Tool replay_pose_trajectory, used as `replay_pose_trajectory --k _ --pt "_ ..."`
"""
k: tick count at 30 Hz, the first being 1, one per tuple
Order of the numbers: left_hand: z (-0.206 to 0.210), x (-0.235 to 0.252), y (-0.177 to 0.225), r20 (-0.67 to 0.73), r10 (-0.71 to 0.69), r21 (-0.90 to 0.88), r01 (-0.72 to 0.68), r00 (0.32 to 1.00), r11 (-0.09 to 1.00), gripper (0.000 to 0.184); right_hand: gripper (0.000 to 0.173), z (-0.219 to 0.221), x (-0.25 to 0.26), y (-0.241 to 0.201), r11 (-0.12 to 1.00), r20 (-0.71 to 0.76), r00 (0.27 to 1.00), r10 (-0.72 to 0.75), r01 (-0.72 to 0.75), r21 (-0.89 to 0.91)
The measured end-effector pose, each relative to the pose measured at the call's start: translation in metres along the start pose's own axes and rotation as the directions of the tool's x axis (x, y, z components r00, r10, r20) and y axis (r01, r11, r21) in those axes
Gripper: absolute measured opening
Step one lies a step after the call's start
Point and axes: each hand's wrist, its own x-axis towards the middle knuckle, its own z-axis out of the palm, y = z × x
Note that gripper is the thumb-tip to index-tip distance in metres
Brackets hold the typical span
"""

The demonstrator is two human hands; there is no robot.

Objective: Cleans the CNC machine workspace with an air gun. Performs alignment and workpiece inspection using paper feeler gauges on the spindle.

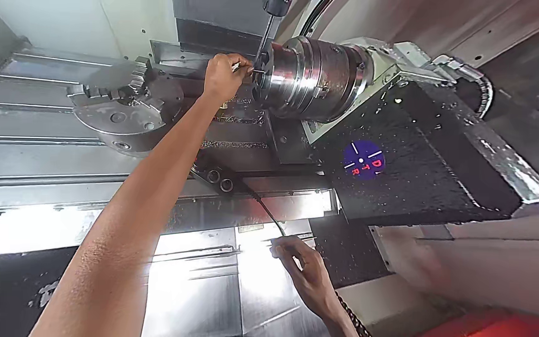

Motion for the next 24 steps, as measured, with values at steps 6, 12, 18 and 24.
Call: replay_pose_trajectory --k 6,12,18,24 --pt "0.002 0.002 0.001 0.013 0.013 0.01 -0.014 1.0 1.0 0.018 0.019 0.002 -0.002 0.001 1.0 0.0 1.0 0.021 -0.021 0.002" --pt "0.008 0.004 0.008 0.009 0.044 0.092 -0.045 0.999 0.995 0.02 0.02 0.002 -0.004 0.003 1.0 -0.002 1.0 0.022 -0.022 0.002" --pt "0.007 0.002 0.017 0.067 -0.016 0.204 0.002 0.998 0.979 0.025 0.02 0.015 -0.002 0.002 1.0 0.04 0.999 0.021 -0.021 0.016" --pt "-0.003 0.01 0.011 0.179 0.008 0.178 -0.04 0.984 0.983 0.022 0.02 0.038 0.006 -0.022 0.999 0.102 0.995 -0.005 0.01 -0.049"
